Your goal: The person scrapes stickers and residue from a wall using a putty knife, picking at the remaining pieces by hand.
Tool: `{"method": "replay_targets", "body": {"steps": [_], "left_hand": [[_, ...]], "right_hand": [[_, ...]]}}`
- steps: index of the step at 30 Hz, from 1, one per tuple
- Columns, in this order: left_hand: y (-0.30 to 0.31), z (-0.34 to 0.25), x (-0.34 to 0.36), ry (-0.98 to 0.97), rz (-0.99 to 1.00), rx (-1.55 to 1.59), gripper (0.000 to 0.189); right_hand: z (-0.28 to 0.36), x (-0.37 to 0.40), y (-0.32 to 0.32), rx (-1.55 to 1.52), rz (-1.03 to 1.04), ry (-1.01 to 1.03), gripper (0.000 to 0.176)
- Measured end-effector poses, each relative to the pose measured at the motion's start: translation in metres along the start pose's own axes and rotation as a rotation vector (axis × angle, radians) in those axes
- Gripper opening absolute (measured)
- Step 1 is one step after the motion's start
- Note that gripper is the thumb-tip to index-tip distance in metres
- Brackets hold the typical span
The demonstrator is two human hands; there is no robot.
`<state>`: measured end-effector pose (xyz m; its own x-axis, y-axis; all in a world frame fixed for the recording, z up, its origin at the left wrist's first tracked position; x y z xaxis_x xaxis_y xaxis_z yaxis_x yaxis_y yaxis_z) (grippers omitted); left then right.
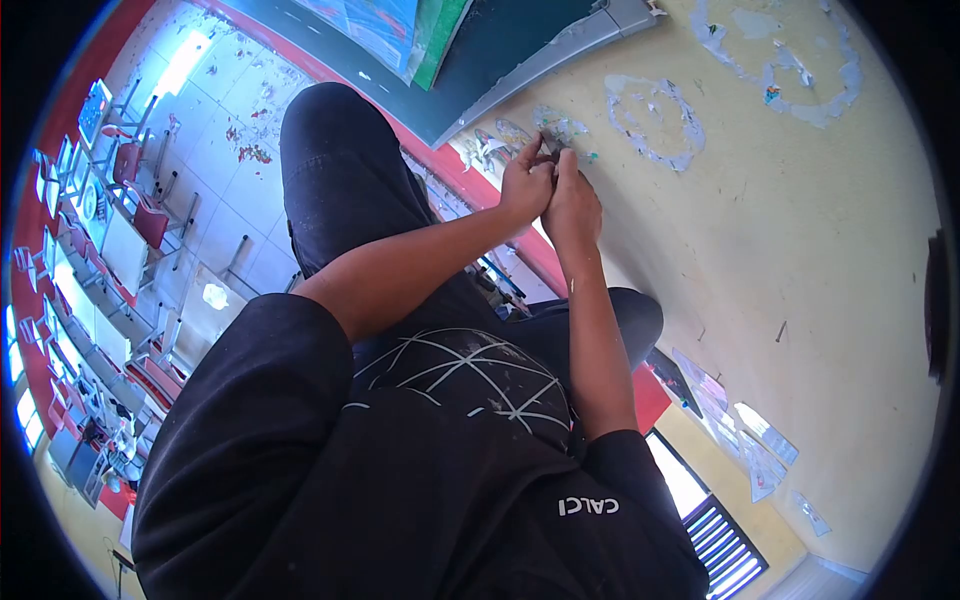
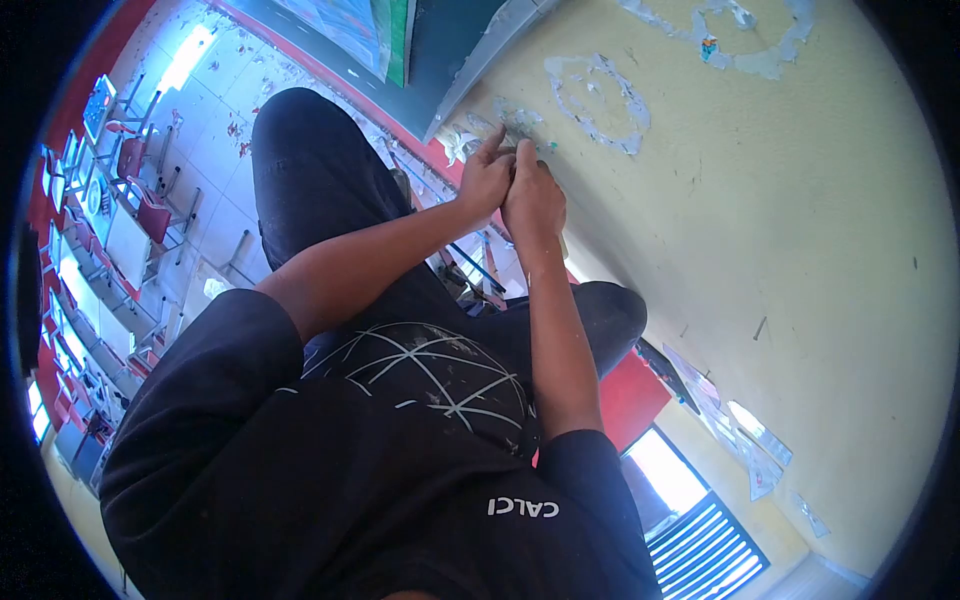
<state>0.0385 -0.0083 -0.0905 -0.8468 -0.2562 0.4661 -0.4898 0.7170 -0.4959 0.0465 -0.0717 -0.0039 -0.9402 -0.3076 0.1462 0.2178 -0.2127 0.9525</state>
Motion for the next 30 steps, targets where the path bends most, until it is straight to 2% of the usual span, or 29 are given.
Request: {"method": "replay_targets", "body": {"steps": [7, 10, 15, 19, 21, 25, 29, 30], "left_hand": [[0.006, -0.006, 0.009, 0.076, 0.166, -0.006, 0.066], [-0.003, -0.006, 0.021, 0.140, 0.252, 0.021, 0.063], [-0.014, 0.003, 0.031, 0.112, 0.192, 0.025, 0.060], [-0.016, 0.001, 0.023, 0.105, 0.129, -0.075, 0.054], [-0.018, 0.001, 0.025, 0.093, 0.121, -0.017, 0.053], [-0.017, 0.000, 0.024, 0.093, 0.116, 0.096, 0.053], [-0.004, -0.006, 0.012, 0.160, -0.071, 0.165, 0.056], [-0.005, -0.010, 0.009, 0.146, 0.004, 0.167, 0.058]], "right_hand": [[-0.002, 0.010, -0.004, -0.141, -0.039, -0.048, 0.017], [-0.017, 0.021, -0.005, -0.201, -0.124, -0.024, 0.018], [-0.031, 0.028, -0.004, -0.159, -0.202, 0.019, 0.024], [-0.027, 0.024, -0.002, -0.157, -0.152, -0.039, 0.023], [-0.032, 0.024, -0.001, -0.151, -0.166, -0.048, 0.023], [-0.053, 0.020, 0.000, -0.191, -0.066, -0.046, 0.022], [-0.053, 0.027, 0.009, -0.080, -0.110, -0.048, 0.024], [-0.052, 0.029, 0.006, -0.061, -0.138, -0.047, 0.024]]}}
Point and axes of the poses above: each hand's wrist, its own x-axis away from the middle knuckle, its own y-axis out of the back of the hand, z = x × y, the point moved 4 cm from there along -x, towards the middle knuckle
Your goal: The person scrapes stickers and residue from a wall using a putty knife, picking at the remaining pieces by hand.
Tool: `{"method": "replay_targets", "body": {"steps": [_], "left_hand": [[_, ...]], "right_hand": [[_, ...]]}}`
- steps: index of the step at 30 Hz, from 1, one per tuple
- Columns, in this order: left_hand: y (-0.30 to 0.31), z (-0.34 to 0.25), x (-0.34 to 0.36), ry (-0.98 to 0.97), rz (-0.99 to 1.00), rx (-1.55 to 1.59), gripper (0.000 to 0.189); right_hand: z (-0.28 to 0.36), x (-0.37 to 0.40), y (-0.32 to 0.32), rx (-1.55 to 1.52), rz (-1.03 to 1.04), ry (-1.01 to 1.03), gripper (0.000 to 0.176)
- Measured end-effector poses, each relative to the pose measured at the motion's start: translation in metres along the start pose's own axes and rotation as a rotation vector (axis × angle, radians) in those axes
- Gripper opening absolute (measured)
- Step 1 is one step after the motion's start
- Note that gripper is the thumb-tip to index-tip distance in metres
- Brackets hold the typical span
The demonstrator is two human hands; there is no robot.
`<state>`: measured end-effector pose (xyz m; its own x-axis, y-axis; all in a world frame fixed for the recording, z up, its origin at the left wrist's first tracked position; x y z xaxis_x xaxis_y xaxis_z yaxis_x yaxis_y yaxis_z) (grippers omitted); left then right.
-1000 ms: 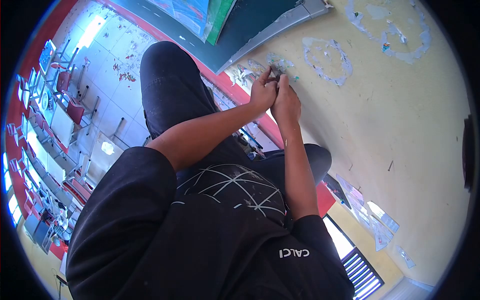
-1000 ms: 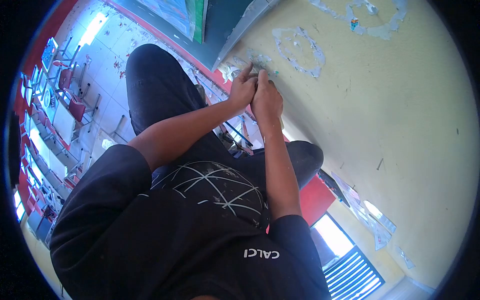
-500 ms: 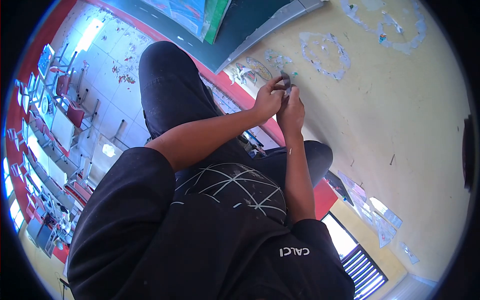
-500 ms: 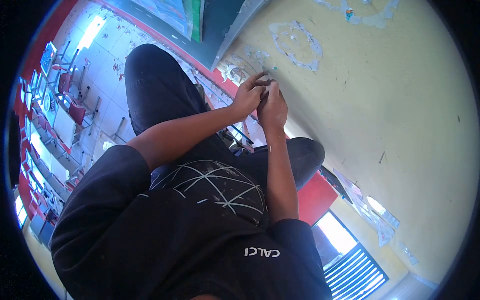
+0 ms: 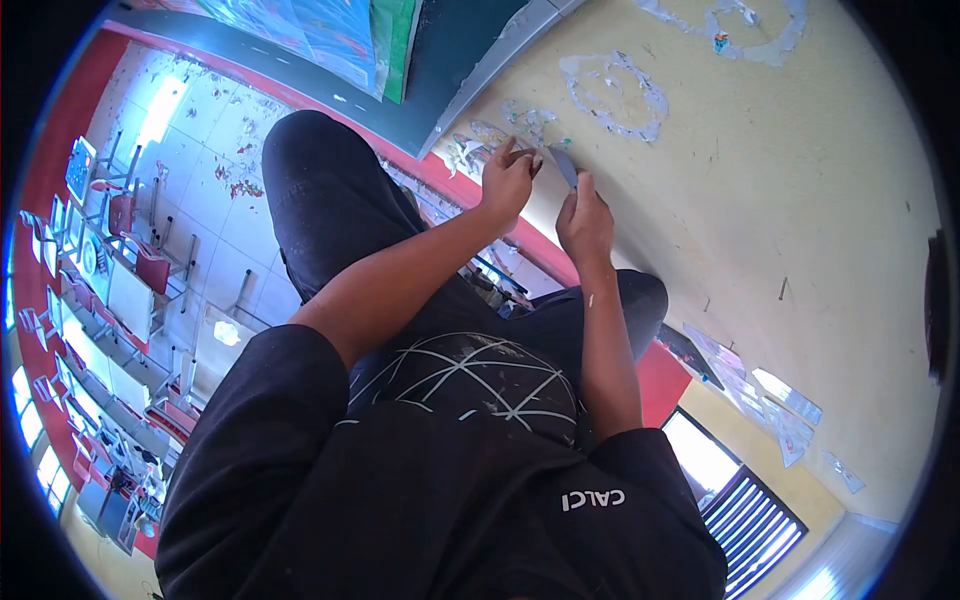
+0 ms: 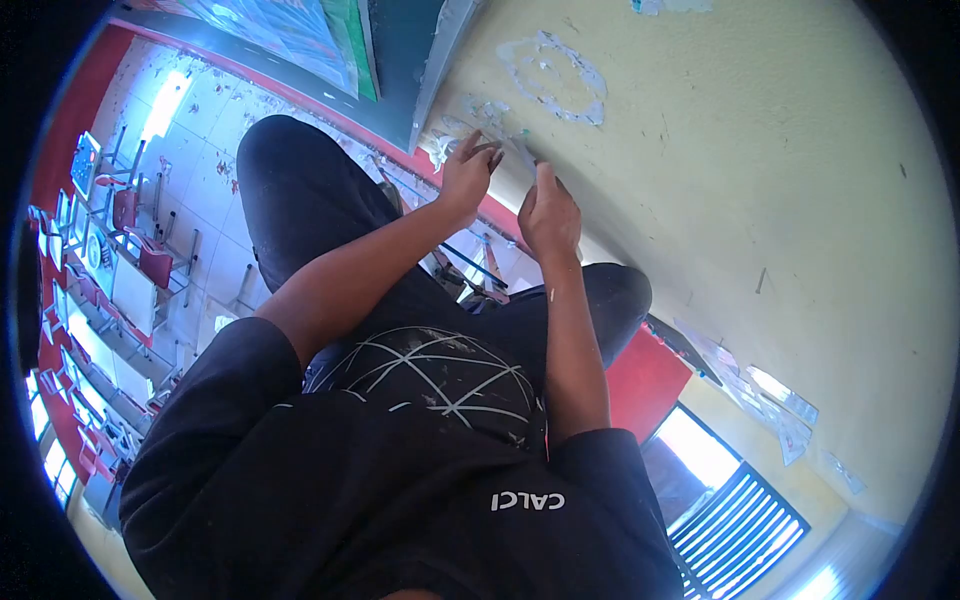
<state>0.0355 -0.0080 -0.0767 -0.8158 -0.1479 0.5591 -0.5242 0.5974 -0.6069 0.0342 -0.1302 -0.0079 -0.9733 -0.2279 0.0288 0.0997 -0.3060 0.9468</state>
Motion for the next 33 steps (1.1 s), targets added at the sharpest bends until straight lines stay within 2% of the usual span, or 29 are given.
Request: {"method": "replay_targets", "body": {"steps": [4, 6, 7, 14, 18, 21, 24, 27, 30, 33], "left_hand": [[-0.005, 0.008, 0.006, 0.025, 0.093, -0.045, 0.059], [-0.006, 0.007, 0.007, 0.038, 0.132, -0.062, 0.060], [-0.006, 0.006, 0.008, 0.047, 0.115, -0.049, 0.059], [-0.005, 0.012, 0.002, 0.044, 0.080, 0.013, 0.044], [-0.008, -0.005, 0.013, 0.086, 0.061, -0.085, 0.042], [-0.003, 0.001, 0.005, 0.013, 0.082, -0.003, 0.041], [-0.001, 0.002, 0.003, 0.013, 0.038, -0.005, 0.034], [0.002, 0.012, -0.005, -0.071, 0.011, -0.029, 0.022], [0.005, 0.010, -0.015, -0.222, -0.051, -0.022, 0.017], [0.021, -0.003, -0.029, -0.184, -0.094, -0.103, 0.016]], "right_hand": [[-0.004, 0.007, -0.001, -0.032, -0.103, 0.094, 0.026], [-0.010, 0.006, 0.007, -0.058, 0.029, -0.018, 0.027], [-0.014, 0.006, 0.012, -0.069, 0.094, -0.072, 0.028], [-0.017, 0.008, -0.004, -0.160, 0.002, -0.058, 0.031], [0.012, -0.008, -0.018, -0.185, 0.005, 0.009, 0.022], [0.007, -0.004, -0.008, -0.113, 0.026, -0.075, 0.027], [-0.007, 0.013, 0.013, -0.292, -0.076, -0.106, 0.026], [-0.016, 0.018, 0.028, -0.391, -0.106, -0.091, 0.026], [-0.002, 0.006, 0.026, -0.275, -0.111, -0.021, 0.027], [0.007, -0.009, 0.005, -0.282, -0.100, 0.037, 0.028]]}}
Point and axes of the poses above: each hand's wrist, its own x-axis away from the middle knuckle, its own y-axis out of the back of the hand, z = x × y, the point moved 4 cm from there along -x, towards the middle knuckle
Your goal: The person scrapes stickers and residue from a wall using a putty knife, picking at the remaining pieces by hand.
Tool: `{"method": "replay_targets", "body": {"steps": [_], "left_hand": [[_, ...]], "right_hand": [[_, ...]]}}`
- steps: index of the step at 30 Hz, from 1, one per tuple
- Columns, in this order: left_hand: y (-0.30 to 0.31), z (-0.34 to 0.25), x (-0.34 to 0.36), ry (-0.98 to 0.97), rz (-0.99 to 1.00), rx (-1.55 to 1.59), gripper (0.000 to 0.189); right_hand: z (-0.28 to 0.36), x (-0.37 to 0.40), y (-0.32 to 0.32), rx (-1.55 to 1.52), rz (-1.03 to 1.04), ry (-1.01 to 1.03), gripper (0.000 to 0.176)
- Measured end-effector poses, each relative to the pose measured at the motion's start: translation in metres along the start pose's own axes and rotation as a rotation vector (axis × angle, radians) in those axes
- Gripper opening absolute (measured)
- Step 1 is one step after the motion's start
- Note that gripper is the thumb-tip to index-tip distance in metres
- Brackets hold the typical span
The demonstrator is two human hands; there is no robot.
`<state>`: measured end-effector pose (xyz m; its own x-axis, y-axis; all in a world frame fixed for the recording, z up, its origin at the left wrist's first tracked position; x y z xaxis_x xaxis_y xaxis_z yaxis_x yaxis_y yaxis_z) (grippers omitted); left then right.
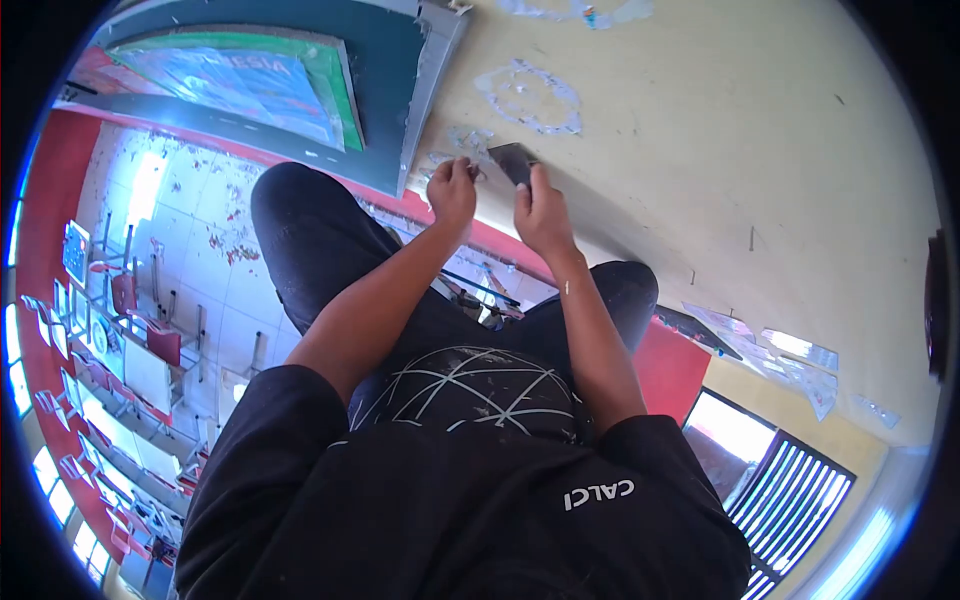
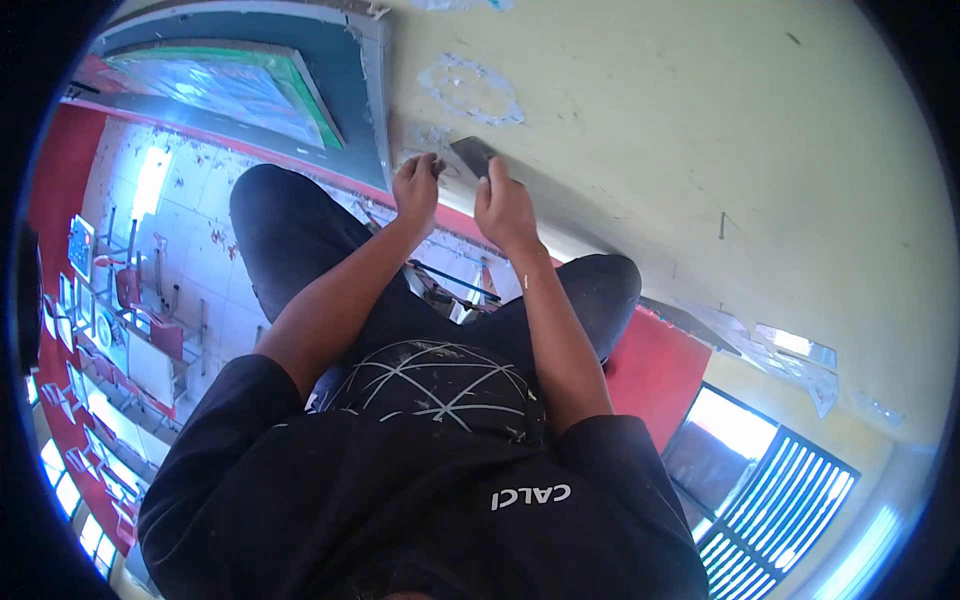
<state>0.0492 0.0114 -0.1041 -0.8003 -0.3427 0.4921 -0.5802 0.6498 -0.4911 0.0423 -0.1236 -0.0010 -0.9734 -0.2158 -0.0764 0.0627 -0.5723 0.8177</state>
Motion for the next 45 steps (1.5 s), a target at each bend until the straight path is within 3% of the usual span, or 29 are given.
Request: {"method": "replay_targets", "body": {"steps": [5, 8, 11, 14, 19, 21, 22, 24, 27, 31, 34, 45], "left_hand": [[0.017, -0.009, -0.005, 0.037, -0.128, 0.014, 0.028], [0.023, -0.016, 0.001, 0.048, 0.002, -0.222, 0.033], [0.016, -0.040, 0.021, 0.127, -0.004, -0.282, 0.037], [0.018, -0.040, 0.019, 0.020, 0.070, -0.362, 0.037], [0.021, -0.039, 0.020, -0.068, 0.074, -0.287, 0.020], [0.022, -0.035, 0.016, -0.088, 0.092, -0.265, 0.014], [0.015, -0.041, 0.023, -0.224, 0.149, -0.323, 0.014], [-0.002, -0.056, 0.042, -0.501, 0.269, -0.434, 0.028], [-0.046, -0.103, 0.111, -0.881, 0.549, -0.856, 0.063], [-0.070, -0.103, 0.123, -0.882, 0.724, -1.065, 0.093], [-0.082, -0.104, 0.119, -0.956, 0.657, -1.099, 0.097], [-0.092, -0.098, 0.115, -0.907, 0.626, -1.208, 0.102]], "right_hand": [[-0.028, 0.019, -0.026, -0.059, 0.279, -0.087, 0.043], [-0.091, 0.077, -0.061, -0.073, 0.264, -0.182, 0.043], [-0.102, 0.087, -0.074, -0.059, 0.306, -0.130, 0.041], [-0.061, 0.066, -0.052, -0.160, 0.311, -0.168, 0.035], [-0.088, 0.089, -0.065, -0.148, 0.336, -0.051, 0.042], [-0.093, 0.087, -0.062, -0.204, 0.311, -0.111, 0.040], [-0.085, 0.083, -0.049, -0.230, 0.300, -0.143, 0.038], [-0.060, 0.074, -0.018, -0.350, 0.114, -0.085, 0.031], [-0.010, 0.065, 0.042, -0.518, -0.205, 0.038, 0.021], [0.012, 0.045, 0.079, -0.581, -0.374, 0.105, 0.014], [0.014, 0.034, 0.085, -0.527, -0.340, 0.135, 0.015], [0.010, 0.025, 0.071, -0.633, -0.383, 0.151, 0.016]]}}
Point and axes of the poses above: each hand's wrist, its own x-axis away from the middle knuckle, its own y-axis out of the back of the hand, z = x × y, the point moved 4 cm from there along -x, towards the middle knuckle
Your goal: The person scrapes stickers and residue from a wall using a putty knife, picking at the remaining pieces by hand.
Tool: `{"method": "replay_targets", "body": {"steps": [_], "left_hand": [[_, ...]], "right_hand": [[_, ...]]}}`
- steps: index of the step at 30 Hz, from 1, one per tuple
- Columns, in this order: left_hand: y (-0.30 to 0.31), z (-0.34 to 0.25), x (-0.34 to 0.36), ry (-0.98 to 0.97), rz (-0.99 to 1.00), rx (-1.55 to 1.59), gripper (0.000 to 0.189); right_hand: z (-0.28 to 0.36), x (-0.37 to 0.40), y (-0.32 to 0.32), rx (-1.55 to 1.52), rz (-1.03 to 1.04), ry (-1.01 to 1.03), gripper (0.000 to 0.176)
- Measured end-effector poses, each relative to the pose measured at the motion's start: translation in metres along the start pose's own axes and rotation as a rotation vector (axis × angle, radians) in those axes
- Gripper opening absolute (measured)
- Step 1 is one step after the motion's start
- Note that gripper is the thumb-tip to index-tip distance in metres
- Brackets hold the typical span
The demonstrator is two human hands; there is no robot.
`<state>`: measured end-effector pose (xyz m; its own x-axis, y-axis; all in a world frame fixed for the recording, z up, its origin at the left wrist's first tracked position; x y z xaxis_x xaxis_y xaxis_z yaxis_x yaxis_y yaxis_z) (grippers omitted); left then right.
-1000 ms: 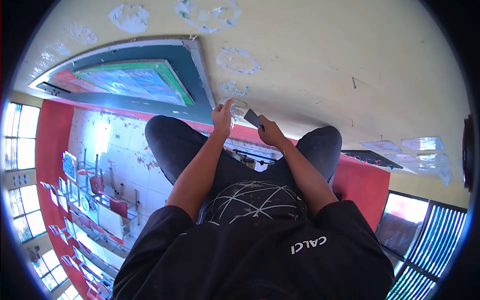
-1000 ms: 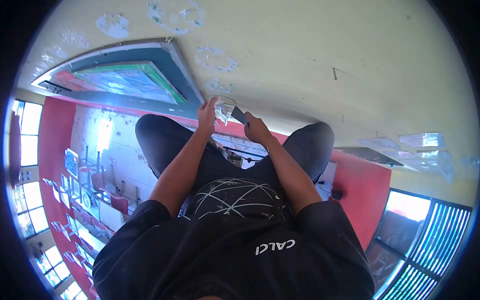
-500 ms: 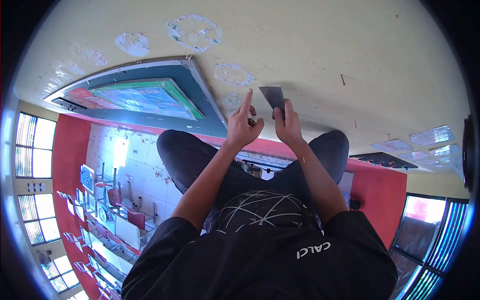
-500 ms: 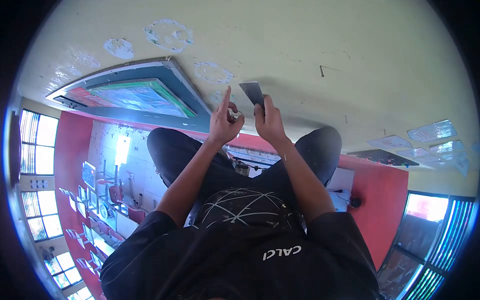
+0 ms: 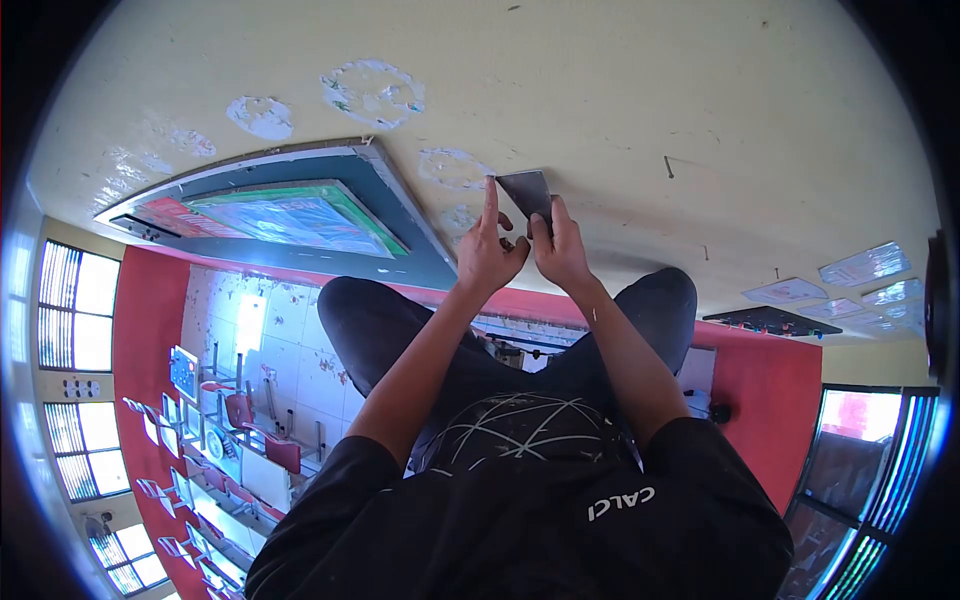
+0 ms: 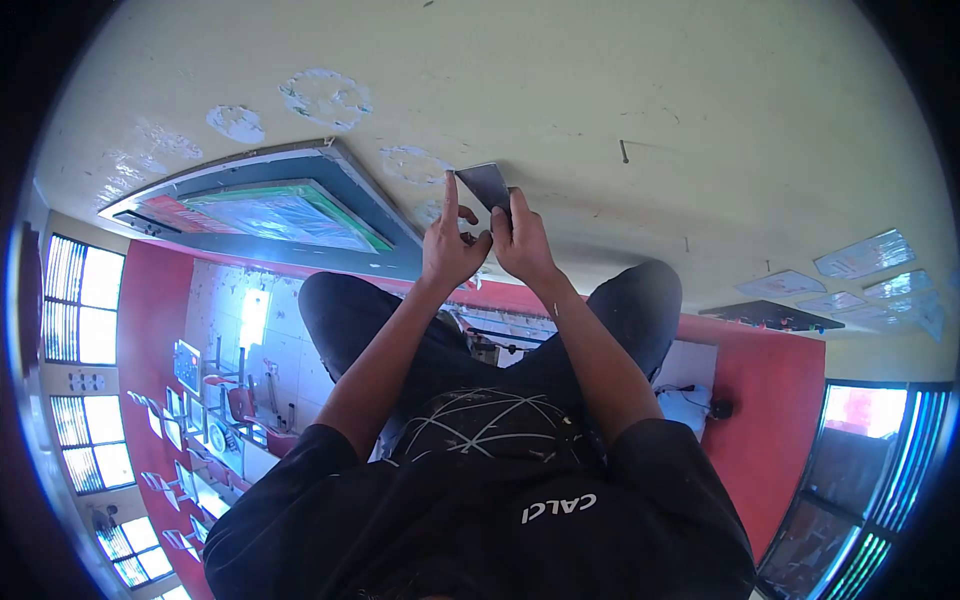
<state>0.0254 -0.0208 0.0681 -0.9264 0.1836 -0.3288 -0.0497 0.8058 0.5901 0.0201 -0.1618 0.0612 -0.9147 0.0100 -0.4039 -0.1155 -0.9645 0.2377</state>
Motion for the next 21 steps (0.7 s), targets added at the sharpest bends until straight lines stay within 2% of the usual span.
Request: {"method": "replay_targets", "body": {"steps": [7, 10, 13, 16, 21], "left_hand": [[0.003, 0.003, -0.001, 0.039, 0.101, -0.242, 0.105], [0.007, 0.005, 0.000, 0.102, 0.154, -0.153, 0.103], [0.012, 0.007, 0.000, 0.076, 0.133, -0.167, 0.103], [0.016, 0.008, 0.000, 0.063, 0.143, -0.203, 0.102], [0.018, 0.008, -0.001, 0.072, 0.136, -0.202, 0.101]], "right_hand": [[0.007, -0.005, 0.004, 0.078, 0.005, 0.033, 0.018], [0.009, -0.005, 0.005, 0.142, 0.008, 0.068, 0.014], [0.006, -0.011, 0.011, 0.246, 0.061, 0.084, 0.016], [0.010, -0.018, 0.020, 0.330, 0.089, 0.187, 0.017], [0.015, -0.019, 0.022, 0.351, 0.112, 0.237, 0.019]]}}
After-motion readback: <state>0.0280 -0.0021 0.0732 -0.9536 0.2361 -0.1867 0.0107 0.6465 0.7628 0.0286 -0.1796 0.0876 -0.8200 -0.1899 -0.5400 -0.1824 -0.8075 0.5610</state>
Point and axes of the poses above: each hand's wrist, its own x-axis away from the middle knuckle, its own y-axis out of the back of the hand, z = x × y, the point moved 4 cm from there along -x, towards the middle knuckle
